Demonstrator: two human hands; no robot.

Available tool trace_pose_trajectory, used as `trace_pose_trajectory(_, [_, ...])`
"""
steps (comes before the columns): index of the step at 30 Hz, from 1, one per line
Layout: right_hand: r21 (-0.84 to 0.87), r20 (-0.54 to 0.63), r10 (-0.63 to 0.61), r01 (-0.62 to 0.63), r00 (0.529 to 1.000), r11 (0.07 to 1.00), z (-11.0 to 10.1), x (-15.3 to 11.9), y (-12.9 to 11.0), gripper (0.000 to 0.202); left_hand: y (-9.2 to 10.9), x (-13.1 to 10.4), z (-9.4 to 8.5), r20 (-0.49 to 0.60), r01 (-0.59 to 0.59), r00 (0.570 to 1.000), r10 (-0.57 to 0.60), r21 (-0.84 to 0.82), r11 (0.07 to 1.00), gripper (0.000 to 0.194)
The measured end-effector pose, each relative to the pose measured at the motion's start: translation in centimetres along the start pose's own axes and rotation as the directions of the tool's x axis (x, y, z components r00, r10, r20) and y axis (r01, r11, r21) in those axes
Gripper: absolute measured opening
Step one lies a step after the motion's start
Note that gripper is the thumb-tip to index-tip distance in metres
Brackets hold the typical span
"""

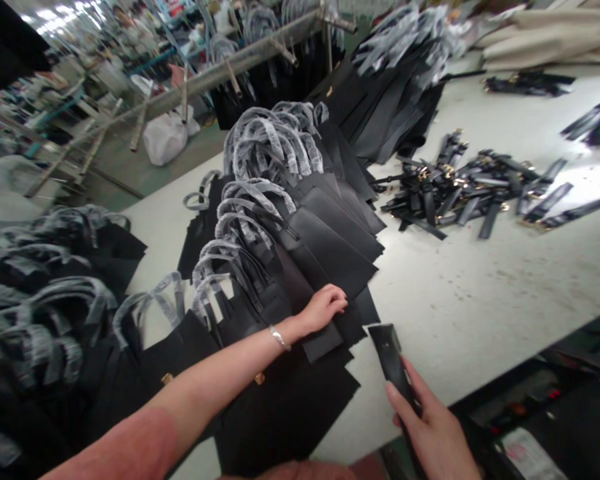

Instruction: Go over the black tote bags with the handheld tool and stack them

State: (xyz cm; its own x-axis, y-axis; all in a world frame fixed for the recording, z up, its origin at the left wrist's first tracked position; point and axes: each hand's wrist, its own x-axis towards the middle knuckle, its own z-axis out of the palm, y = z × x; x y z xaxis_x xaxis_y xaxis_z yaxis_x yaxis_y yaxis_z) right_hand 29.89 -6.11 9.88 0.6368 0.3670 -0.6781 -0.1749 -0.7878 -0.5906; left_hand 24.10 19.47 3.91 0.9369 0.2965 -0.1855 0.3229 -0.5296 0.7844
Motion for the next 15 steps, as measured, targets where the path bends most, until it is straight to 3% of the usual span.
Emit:
trace_pose_trajectory(3, [-0.007,0.144,0.034,-0.033,0.989,0.999,0.5,0.0,-0.5,0.078,-0.5,0.0,0.4,-0.136,0.089,0.985,-0.104,-0.111,0.99,0.016])
trace_pose_trajectory(7, [-0.015,0.21,0.04,-0.038,0.977,0.999,1.7,0.5,-2.5,0.077,-0.4,-0.1,1.2,-0.182,0.115,0.971,-0.153,-0.203,0.972,0.025])
trace_pose_trajectory(11, [0.025,0.155,0.001,-0.005,0.988,1.0,2.5,2.3,-4.6,0.072,-0.1,0.0,1.2,-0.17,0.13,0.971,-0.167,-0.21,0.969,0.025])
trace_pose_trajectory(15, [0.084,0.01,-0.01,0.009,1.0,0.996,1.3,3.8,-5.1,0.074,0.0,0.2,0.9,-0.131,0.152,0.977,-0.17,-0.143,0.978,0.037])
